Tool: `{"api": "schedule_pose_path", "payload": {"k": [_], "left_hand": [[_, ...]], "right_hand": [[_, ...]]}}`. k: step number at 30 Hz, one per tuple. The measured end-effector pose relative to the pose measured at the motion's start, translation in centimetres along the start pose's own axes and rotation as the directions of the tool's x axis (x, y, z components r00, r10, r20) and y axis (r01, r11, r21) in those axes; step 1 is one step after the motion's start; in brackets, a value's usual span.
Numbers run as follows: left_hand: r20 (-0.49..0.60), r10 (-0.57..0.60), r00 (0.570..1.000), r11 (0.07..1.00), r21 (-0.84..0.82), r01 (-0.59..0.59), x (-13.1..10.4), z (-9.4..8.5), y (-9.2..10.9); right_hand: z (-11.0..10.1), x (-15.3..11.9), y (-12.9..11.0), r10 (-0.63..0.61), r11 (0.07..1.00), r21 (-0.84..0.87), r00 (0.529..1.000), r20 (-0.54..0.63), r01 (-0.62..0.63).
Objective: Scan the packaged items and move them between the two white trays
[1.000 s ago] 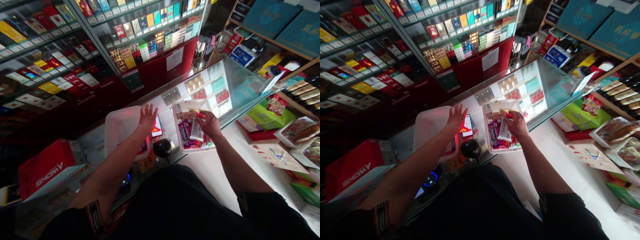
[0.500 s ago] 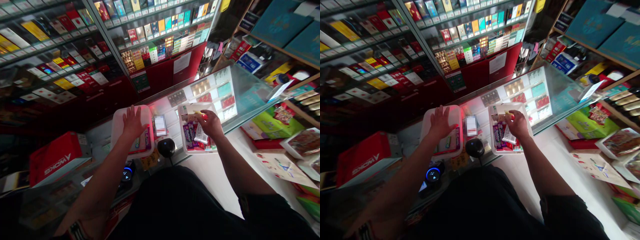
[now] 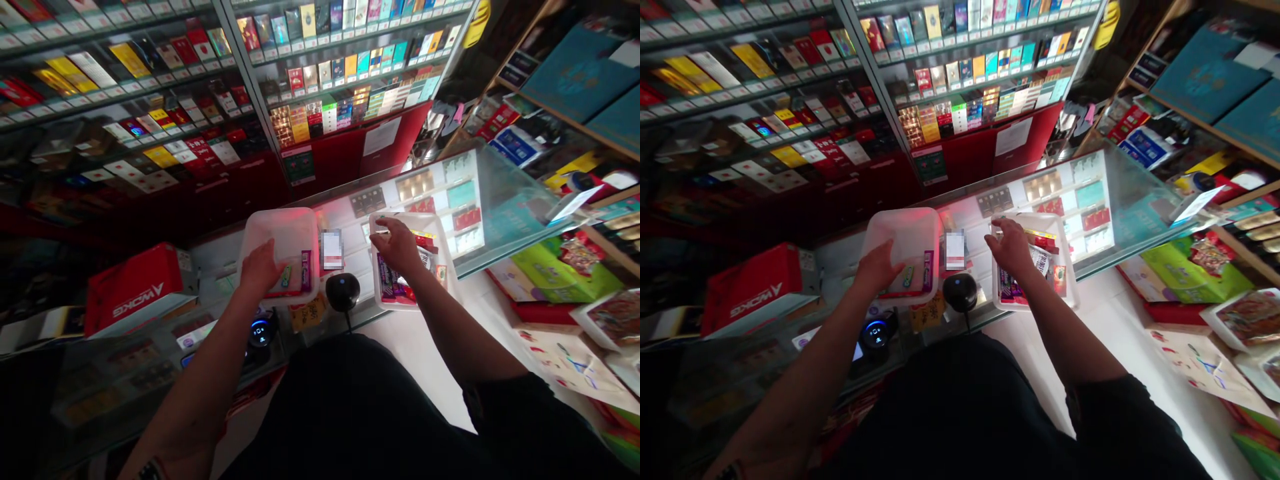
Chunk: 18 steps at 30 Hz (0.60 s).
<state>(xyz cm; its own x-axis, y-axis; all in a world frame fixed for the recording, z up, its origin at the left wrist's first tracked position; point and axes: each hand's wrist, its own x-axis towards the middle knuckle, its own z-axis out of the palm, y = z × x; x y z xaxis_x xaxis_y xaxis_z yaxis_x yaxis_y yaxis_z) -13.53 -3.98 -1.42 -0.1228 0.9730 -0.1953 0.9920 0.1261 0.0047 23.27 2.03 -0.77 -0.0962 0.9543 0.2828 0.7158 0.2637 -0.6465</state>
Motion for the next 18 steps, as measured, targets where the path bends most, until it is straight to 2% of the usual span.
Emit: {"api": "schedule_pose_path", "payload": {"k": [8,14,18], "left_hand": [[0.064,-0.121,0.991,0.992,-0.015,0.122,-2.7,0.1,-3.2],[0.098,-0.22,0.971,0.974,-0.043,0.225,-4.8,0.2,-4.4],[0.131,-0.254,0.958,0.964,-0.046,0.261,-5.8,0.6,-4.7]], "right_hand": [[2.9,0.5,-5.7,-0.145,0.988,0.076,0.978,0.148,0.135],[5.8,0.8,-10.5,-0.233,0.972,0.108,0.918,0.322,0.209],[7.9,0.1,-14.0,-0.205,0.978,0.059,0.868,0.453,0.2]]}}
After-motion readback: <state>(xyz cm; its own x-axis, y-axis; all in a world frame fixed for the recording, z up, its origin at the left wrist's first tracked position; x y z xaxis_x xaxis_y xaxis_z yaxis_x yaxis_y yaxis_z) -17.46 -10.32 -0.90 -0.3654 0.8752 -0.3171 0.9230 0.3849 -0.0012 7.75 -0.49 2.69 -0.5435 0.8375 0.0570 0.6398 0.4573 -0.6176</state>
